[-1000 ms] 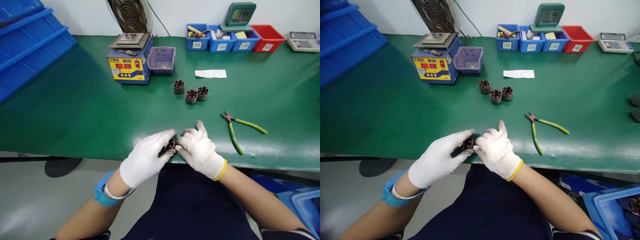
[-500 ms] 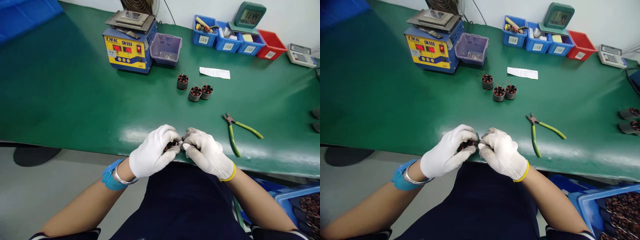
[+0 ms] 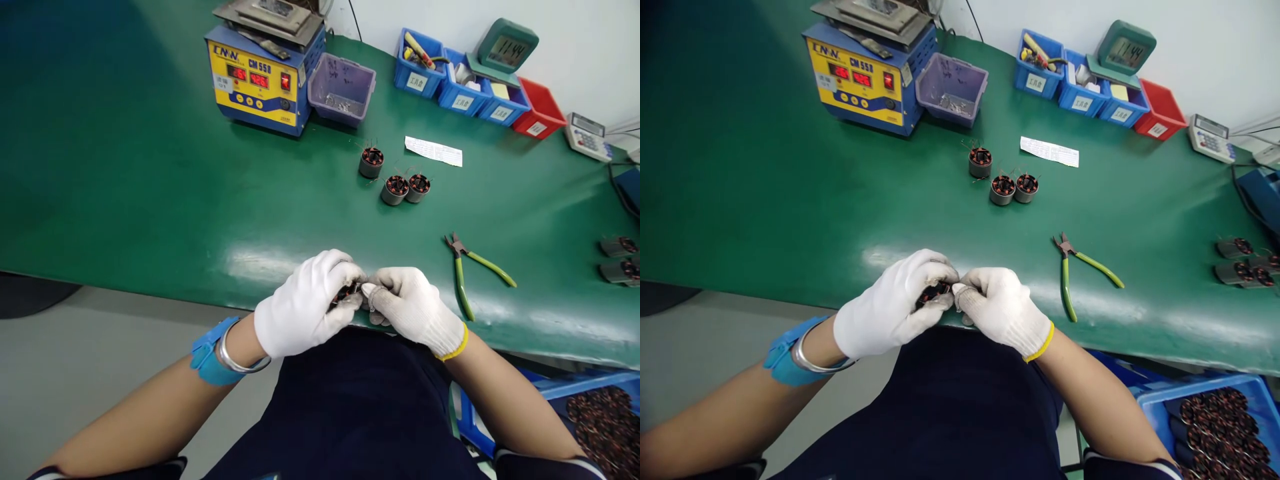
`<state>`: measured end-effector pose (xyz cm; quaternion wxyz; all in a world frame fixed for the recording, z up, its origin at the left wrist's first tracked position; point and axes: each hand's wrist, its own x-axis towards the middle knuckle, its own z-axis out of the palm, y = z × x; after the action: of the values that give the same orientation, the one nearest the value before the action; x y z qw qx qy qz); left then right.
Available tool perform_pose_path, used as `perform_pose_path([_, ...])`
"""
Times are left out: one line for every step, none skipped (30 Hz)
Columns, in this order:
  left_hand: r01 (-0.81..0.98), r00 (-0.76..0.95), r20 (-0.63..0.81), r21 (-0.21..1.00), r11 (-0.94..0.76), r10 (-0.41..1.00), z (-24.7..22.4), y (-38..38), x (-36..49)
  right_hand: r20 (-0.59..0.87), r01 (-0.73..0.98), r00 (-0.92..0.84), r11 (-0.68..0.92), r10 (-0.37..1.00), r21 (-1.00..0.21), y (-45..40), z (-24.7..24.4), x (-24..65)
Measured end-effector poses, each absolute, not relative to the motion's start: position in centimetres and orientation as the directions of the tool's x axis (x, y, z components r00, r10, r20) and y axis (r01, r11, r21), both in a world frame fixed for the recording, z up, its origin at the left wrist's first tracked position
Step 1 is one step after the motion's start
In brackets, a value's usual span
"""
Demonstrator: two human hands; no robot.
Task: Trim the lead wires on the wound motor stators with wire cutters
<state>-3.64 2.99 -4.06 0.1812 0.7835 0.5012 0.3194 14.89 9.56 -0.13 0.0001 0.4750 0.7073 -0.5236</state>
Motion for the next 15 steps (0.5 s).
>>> perform_pose_path([0.674, 0.296, 0.322, 0.597, -0.436, 0.899, -4.1, 3.0, -3.6, -0.509, 0.66, -0.537, -0.041, 0.673, -0.75, 9.4, -0.3, 15.1])
perform_pose_path([0.68, 0.297, 0.323, 0.589, -0.437, 0.898, -4.2, 3.0, -3.6, -0.524, 0.647, -0.528, -0.083, 0.669, -0.758, 9.3, -0.4, 15.2])
perform_pose_path([0.687, 0.295, 0.325, 0.582, -0.436, 0.898, -4.3, 2.9, -3.5, -0.537, 0.632, -0.522, -0.121, 0.663, -0.765, 9.2, -0.4, 15.4])
perform_pose_path([0.693, 0.295, 0.326, 0.573, -0.436, 0.898, -4.3, 2.9, -3.5, -0.547, 0.618, -0.522, -0.152, 0.654, -0.771, 9.1, -0.5, 15.5])
perform_pose_path([0.701, 0.296, 0.33, 0.562, -0.438, 0.896, -4.4, 2.9, -3.4, -0.556, 0.605, -0.524, -0.178, 0.645, -0.776, 9.0, -0.6, 15.7])
perform_pose_path([0.71, 0.295, 0.336, 0.549, -0.441, 0.894, -4.4, 2.8, -3.3, -0.564, 0.592, -0.527, -0.201, 0.635, -0.78, 8.9, -0.6, 15.8])
perform_pose_path([0.719, 0.294, 0.344, 0.534, -0.444, 0.892, -4.5, 2.8, -3.2, -0.572, 0.58, -0.532, -0.223, 0.624, -0.783, 8.9, -0.7, 15.9])
perform_pose_path([0.728, 0.294, 0.353, 0.519, -0.447, 0.888, -4.5, 2.8, -3.1, -0.58, 0.567, -0.541, -0.246, 0.609, -0.786, 8.9, -0.7, 16.1])
perform_pose_path([0.736, 0.295, 0.362, 0.504, -0.452, 0.884, -4.5, 2.7, -3.0, -0.588, 0.553, -0.556, -0.268, 0.587, -0.789, 8.9, -0.7, 16.4])
perform_pose_path([0.743, 0.296, 0.372, 0.49, -0.457, 0.88, -4.5, 2.7, -3.0, -0.59, 0.536, -0.577, -0.283, 0.564, -0.795, 9.0, -0.6, 16.6])
perform_pose_path([0.747, 0.299, 0.378, 0.479, -0.461, 0.876, -4.5, 2.7, -3.0, -0.581, 0.513, -0.604, -0.291, 0.546, -0.807, 9.2, -0.4, 16.9])
perform_pose_path([0.75, 0.305, 0.38, 0.469, -0.466, 0.873, -4.5, 2.7, -3.0, -0.562, 0.484, -0.628, -0.295, 0.539, -0.824, 9.4, -0.2, 17.2])
perform_pose_path([0.753, 0.309, 0.382, 0.462, -0.469, 0.871, -4.5, 2.6, -3.0, -0.537, 0.449, -0.649, -0.298, 0.539, -0.842, 9.7, 0.0, 17.4])
perform_pose_path([0.755, 0.312, 0.381, 0.456, -0.471, 0.87, -4.5, 2.6, -3.0, -0.512, 0.414, -0.665, -0.303, 0.544, -0.858, 10.1, 0.3, 17.5])
perform_pose_path([0.756, 0.314, 0.382, 0.452, -0.472, 0.869, -4.6, 2.6, -3.0, -0.498, 0.387, -0.676, -0.312, 0.543, -0.867, 10.4, 0.6, 17.6])
